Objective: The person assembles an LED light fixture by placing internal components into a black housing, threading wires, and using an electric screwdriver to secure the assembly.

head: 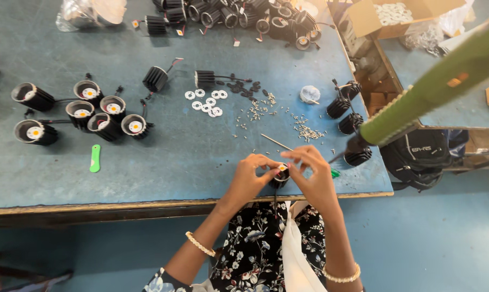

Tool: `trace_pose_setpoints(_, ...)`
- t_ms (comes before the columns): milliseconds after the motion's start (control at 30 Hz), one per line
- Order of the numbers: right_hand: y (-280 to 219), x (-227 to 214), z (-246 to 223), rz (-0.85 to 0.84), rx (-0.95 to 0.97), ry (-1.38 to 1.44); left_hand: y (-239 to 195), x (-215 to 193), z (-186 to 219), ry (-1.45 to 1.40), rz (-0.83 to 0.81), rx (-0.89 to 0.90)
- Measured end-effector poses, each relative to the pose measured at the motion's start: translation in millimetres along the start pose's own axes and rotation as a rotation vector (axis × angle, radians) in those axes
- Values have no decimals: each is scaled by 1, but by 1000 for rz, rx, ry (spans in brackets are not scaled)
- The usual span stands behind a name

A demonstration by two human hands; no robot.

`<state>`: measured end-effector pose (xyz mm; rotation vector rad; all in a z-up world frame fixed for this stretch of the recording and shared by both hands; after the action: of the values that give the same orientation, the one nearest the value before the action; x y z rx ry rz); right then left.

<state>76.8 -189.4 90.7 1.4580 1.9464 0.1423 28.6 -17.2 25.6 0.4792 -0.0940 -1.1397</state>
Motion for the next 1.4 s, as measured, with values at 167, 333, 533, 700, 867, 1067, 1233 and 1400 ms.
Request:
trace_pose_setpoints(167,76,45,-8,-225,-221,-88,-2,3,3,-2,32,32)
trace_pose_setpoints(333,158,139,31,-473,-423,-102,-10,12,5,-31,107,-95)
trace_pose_setpoints(533,180,191,76,-573,-511,-209,-15,18,-2,-122,134,-156)
trace_pose_setpoints(700,178,200,90,-495,-501,-226,-16,20,-8,-163,128,-175)
trace_pose_setpoints(867,174,187,87,-343,-514,-177,-17,24,-14,-169,132,-185)
trace_pose_setpoints(1067,150,125,45,-312,307,249,-15,23,-16,-91,161,-134)
trace_pose_setpoints(1233,80,38,12,-218,358,472,-15,21,-12,-133,152,-151)
trace_pose_setpoints(1400,19,-10,7,-27,440,475,-14,25,-9,-96,140,-199)
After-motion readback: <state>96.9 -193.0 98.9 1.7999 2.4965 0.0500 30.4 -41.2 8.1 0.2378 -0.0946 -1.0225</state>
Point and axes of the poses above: each hand's wrist, its own y-axis towards the middle knuckle, its own x-axis out of the palm, z = x × y, the point moved 1 cm from there along y, towards the middle knuckle, and after that the axes turned 10 degrees about z, right-handed, at the moved point
